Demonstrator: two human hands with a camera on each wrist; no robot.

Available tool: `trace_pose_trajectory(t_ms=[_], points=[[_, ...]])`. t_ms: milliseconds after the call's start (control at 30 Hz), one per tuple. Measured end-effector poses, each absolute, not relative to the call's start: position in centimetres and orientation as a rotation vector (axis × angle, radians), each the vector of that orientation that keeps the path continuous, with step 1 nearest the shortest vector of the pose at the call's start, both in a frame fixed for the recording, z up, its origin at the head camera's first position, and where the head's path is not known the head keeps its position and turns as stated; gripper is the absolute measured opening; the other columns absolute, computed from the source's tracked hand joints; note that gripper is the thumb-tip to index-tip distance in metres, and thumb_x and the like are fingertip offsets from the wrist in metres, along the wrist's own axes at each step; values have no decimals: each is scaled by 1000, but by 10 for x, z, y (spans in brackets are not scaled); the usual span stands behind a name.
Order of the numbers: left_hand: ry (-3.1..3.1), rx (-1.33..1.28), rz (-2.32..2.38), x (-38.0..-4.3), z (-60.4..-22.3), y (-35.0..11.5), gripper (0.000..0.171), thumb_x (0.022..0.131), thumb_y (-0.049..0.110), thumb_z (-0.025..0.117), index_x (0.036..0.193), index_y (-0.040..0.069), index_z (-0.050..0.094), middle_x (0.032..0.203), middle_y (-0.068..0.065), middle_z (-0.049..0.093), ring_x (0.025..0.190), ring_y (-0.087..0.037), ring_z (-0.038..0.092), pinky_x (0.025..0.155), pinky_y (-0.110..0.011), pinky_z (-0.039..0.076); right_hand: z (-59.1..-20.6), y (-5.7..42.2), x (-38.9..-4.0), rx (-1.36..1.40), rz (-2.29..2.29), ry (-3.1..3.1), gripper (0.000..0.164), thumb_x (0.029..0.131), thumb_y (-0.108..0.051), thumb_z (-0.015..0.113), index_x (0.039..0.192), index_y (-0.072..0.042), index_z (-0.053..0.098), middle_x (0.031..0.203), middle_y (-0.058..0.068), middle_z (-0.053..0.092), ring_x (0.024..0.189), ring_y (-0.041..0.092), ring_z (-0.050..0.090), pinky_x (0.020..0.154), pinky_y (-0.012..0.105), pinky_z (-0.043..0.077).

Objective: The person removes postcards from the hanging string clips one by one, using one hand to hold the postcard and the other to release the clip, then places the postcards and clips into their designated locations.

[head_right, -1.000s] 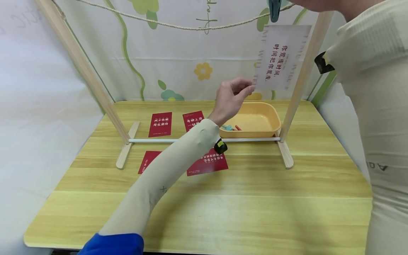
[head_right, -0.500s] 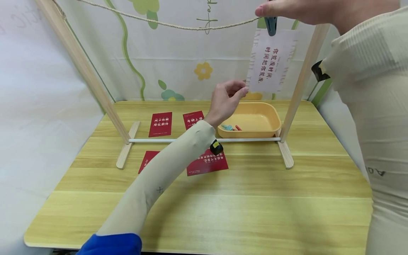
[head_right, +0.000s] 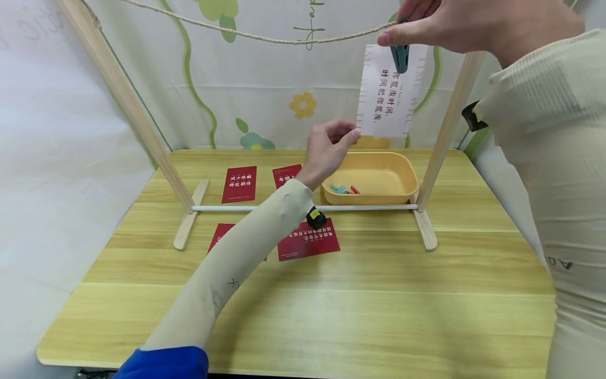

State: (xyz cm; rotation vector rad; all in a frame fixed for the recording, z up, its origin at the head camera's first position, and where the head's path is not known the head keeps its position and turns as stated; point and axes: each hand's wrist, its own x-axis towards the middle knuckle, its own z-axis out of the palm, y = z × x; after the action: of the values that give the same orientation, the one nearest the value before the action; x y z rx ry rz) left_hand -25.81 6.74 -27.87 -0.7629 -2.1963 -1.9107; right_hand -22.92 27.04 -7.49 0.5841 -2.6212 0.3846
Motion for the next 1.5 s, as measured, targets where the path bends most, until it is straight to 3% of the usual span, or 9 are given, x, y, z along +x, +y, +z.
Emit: trace_pose_trajectory(t_ms=[100, 200, 367, 767, 867, 967, 1033, 1100, 1500], points=[[-2197, -739, -1923, -259, -280, 65, 16, 104, 14, 69, 113, 3, 75, 102, -11, 76, 81, -9, 65, 70, -13, 53, -76, 268, -225, 545, 376, -2623, 43, 94, -29, 81, 111, 10, 71, 77, -48, 48, 68, -24, 46, 70, -8, 36], [-2202, -721, -1932, -259, -281, 62, 15, 104, 15, 69, 112, 4, 75, 101, -8, 75, 82, -10, 65, 70, -13, 54, -77, 267, -222, 514, 354, -2635, 42, 92, -30, 84, 109, 8, 74, 72, -51, 47, 64, -26, 47, 65, -7, 36], [-2208, -697, -1947, -260, -282, 59, 16, 104, 15, 69, 113, 4, 75, 101, -7, 75, 86, -12, 68, 72, -14, 55, -79, 263, -216, 520, 278, -2650, 31, 92, -27, 84, 101, 3, 80, 66, -51, 49, 58, -19, 48, 56, 1, 37], [-2216, -658, -1955, -263, -288, 52, 15, 104, 17, 69, 113, 6, 75, 103, -10, 76, 91, -19, 69, 72, -14, 53, -90, 265, -214, 478, 168, -2734, 30, 93, -34, 83, 100, -5, 82, 66, -46, 49, 64, -7, 49, 60, 5, 37], [-2212, -646, -1954, -264, -290, 49, 15, 104, 17, 69, 112, 6, 75, 104, -12, 76, 89, -17, 68, 72, -14, 52, -92, 265, -214, 451, 157, -2749, 31, 92, -37, 84, 100, -7, 82, 69, -33, 63, 64, -8, 50, 60, 6, 37], [-2208, -637, -1957, -265, -291, 47, 15, 104, 17, 69, 112, 6, 75, 103, -10, 76, 88, -15, 67, 72, -14, 52, -95, 265, -214, 434, 137, -2752, 33, 92, -38, 84, 101, -7, 82, 82, -3, 79, 64, -8, 50, 59, 6, 37], [-2210, -628, -1964, -265, -292, 45, 14, 104, 17, 69, 111, 7, 76, 101, -8, 75, 86, -13, 67, 72, -14, 53, -98, 265, -214, 435, 127, -2749, 34, 92, -38, 84, 100, -5, 82, 93, 15, 80, 64, -8, 49, 59, 5, 36], [-2209, -623, -1965, -266, -293, 43, 14, 104, 17, 70, 111, 6, 76, 100, -7, 75, 86, -13, 66, 72, -15, 53, -101, 264, -214, 441, 119, -2746, 35, 92, -38, 84, 100, -4, 81, 99, 21, 80, 63, -9, 48, 59, 3, 36], [-2188, -601, -1999, -267, -297, 30, 14, 103, 14, 70, 111, 4, 76, 102, -11, 76, 87, -14, 67, 75, -16, 54, -112, 265, -217, 436, 93, -2788, 39, 88, -49, 85, 96, -11, 83, 92, 12, 82, 60, -14, 52, 56, 6, 38]])
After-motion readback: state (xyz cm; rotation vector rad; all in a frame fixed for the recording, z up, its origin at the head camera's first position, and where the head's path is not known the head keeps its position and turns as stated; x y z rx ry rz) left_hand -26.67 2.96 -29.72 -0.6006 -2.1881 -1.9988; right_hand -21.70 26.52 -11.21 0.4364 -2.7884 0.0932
